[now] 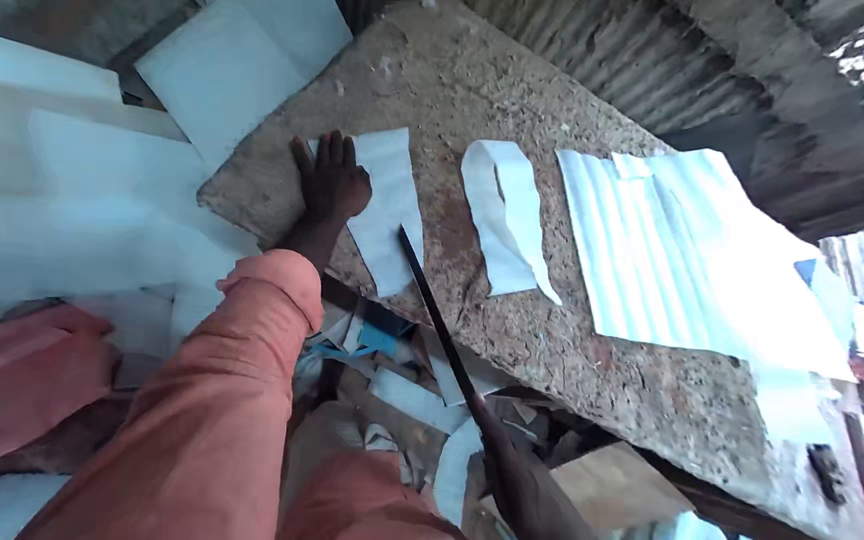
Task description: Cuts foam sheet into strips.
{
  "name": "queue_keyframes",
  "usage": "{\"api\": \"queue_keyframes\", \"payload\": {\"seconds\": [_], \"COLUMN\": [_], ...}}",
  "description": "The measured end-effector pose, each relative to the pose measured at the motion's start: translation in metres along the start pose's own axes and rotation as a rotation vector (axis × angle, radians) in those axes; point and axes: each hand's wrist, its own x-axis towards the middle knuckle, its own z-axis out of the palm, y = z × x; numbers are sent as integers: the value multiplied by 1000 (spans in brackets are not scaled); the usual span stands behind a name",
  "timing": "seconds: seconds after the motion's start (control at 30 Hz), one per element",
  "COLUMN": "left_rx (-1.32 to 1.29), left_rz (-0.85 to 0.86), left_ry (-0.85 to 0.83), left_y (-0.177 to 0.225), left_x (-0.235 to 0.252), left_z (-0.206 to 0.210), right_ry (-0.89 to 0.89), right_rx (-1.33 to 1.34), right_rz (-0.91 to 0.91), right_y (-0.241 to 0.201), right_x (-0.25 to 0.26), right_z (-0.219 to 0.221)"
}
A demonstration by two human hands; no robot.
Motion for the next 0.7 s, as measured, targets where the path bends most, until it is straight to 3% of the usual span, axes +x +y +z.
{"api": "queue_keyframes", "payload": {"seconds": [0.1, 0.27, 0.4, 0.5, 0.6, 0.7], "left_rx": [-27, -93, -45, 17, -25, -47], "left_rz": [20, -25, 79, 61, 23, 4], "left_ry": [-19, 55, 23, -21, -1, 11], "left_y": [-3, 7, 10, 3, -4, -12], "left_x": [1, -28, -83, -108, -127, -132], "left_z": [-2, -28, -28, -28, -46, -51], "right_ry": [24, 285, 401, 481, 660, 551], "right_rx": [141, 349, 271, 80, -51, 76], "right_rz": [9, -174, -119, -29, -109, -273], "right_y": [30, 30, 8, -3, -19, -51], "right_x": [-78, -69, 3, 75, 150, 225], "right_z": [15, 22, 1, -33, -56, -72]}}
